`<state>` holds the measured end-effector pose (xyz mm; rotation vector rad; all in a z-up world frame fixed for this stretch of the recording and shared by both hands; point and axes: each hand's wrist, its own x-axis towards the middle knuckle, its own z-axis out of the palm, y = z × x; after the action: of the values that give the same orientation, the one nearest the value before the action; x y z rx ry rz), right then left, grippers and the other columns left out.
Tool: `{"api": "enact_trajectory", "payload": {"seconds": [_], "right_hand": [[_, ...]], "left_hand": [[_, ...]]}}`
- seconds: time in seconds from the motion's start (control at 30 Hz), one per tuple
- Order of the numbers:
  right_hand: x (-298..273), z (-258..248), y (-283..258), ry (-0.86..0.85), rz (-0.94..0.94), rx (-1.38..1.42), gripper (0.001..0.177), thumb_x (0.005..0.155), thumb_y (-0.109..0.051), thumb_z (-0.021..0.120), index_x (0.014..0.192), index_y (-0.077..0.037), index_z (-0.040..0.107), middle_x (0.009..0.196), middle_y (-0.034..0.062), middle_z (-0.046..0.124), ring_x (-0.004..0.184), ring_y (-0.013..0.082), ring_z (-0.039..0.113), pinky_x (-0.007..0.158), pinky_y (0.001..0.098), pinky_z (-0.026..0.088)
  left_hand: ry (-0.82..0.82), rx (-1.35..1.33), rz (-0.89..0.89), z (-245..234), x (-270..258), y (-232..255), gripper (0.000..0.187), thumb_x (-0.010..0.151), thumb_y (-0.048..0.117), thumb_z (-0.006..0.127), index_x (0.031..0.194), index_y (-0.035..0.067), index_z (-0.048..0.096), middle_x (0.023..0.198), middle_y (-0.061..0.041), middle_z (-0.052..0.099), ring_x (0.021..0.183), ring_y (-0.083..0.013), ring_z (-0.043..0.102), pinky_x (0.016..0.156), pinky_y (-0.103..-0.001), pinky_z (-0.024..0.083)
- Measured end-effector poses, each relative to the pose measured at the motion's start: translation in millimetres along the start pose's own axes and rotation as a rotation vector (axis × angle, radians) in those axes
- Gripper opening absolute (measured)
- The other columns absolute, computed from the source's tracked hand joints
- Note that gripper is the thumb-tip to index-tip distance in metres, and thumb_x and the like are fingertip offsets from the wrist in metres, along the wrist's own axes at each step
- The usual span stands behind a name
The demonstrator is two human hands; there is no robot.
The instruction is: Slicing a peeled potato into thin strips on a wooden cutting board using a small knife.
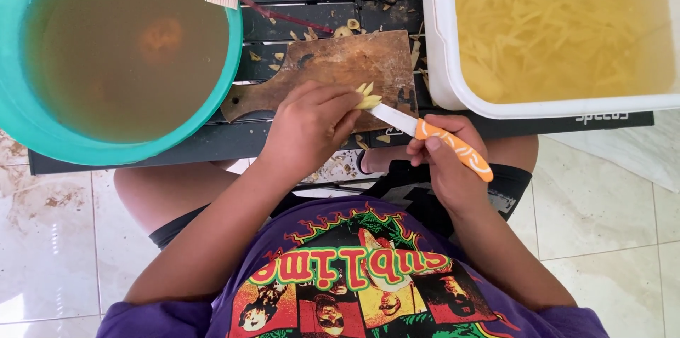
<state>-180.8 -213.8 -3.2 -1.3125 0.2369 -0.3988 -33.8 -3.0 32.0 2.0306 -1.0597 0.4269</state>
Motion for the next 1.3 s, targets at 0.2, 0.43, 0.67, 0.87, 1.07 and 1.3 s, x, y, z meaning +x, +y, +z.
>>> {"api": "enact_trajectory", "payload": {"seconds": [0.2, 0.43, 0.67, 0.87, 1.07, 1.3], "right_hand": [[-15.3, -2.9, -78.0, 0.174, -0.113, 0.035, 0.036, 0.097, -0.024, 0.070, 0.124, -0.007, 0.054, 0.084, 0.0183, 0.066, 0.071, 0.0269, 0.067, 0.059, 0.0305, 0.053], [42.8, -47.7, -141.6, 0.543, -0.296, -0.138, 0.020, 0.103, -0.011, 0.054, 0.123, -0.008, 0.056, 0.082, 0.0151, 0.059, 0.070, 0.0235, 0.062, 0.062, 0.0317, 0.053], [43.4, -78.0, -139.6, 0.498, -0.314, -0.612, 0.019, 0.110, -0.007, 0.058, 0.129, -0.003, 0.059, 0.092, 0.0136, 0.066, 0.080, 0.0200, 0.067, 0.078, 0.0294, 0.060], [43.3, -82.5, -135.0, 0.340, -0.439, -0.746, 0.018, 0.115, 0.001, 0.062, 0.131, 0.008, 0.061, 0.103, 0.0206, 0.066, 0.088, 0.0260, 0.068, 0.086, 0.0358, 0.058], [74.0, -118.2, -142.1, 0.385, -0.548, -0.972, 0.020, 0.114, -0.004, 0.063, 0.130, 0.008, 0.065, 0.100, 0.0167, 0.070, 0.092, 0.0244, 0.070, 0.087, 0.0370, 0.057], [120.6, -157.6, -140.8, 0.461, -0.365, -0.911, 0.019, 0.108, -0.012, 0.062, 0.126, -0.005, 0.066, 0.094, 0.0078, 0.070, 0.083, 0.0143, 0.070, 0.078, 0.0289, 0.058]], "left_hand": [[-0.038, -0.131, 0.269, -29.1, 70.5, 49.9, 0.007, 0.101, 0.004, 0.071, 0.107, 0.001, 0.071, 0.107, -0.010, 0.074, 0.089, -0.0296, 0.068, 0.082, -0.041, 0.054], [0.012, -0.116, 0.604, 79.5, 188.0, 39.2, 0.008, 0.083, -0.002, 0.066, 0.079, 0.004, 0.070, 0.067, -0.004, 0.060, 0.062, -0.0289, 0.056, 0.060, -0.042, 0.043], [-0.142, 0.197, 0.477, 119.4, 195.3, 21.0, 0.009, 0.079, 0.006, 0.066, 0.078, 0.015, 0.066, 0.067, 0.001, 0.062, 0.066, -0.0307, 0.059, 0.057, -0.047, 0.043], [-0.190, 0.097, 0.458, 135.1, 207.8, 20.0, 0.033, 0.069, -0.007, 0.059, 0.092, 0.010, 0.076, 0.067, -0.003, 0.064, 0.060, -0.0321, 0.059, 0.052, -0.047, 0.037], [-0.637, 0.382, 0.305, 165.3, 243.7, -4.3, 0.038, 0.065, -0.019, 0.053, 0.068, 0.015, 0.037, 0.061, 0.000, 0.032, 0.052, -0.0216, 0.029, 0.047, -0.042, 0.017], [-1.382, 0.824, -0.026, 195.2, 276.7, 11.8, 0.030, 0.095, 0.024, 0.062, 0.123, 0.029, 0.072, 0.130, 0.006, 0.065, 0.119, -0.0248, 0.062, 0.095, -0.039, 0.048]]}}
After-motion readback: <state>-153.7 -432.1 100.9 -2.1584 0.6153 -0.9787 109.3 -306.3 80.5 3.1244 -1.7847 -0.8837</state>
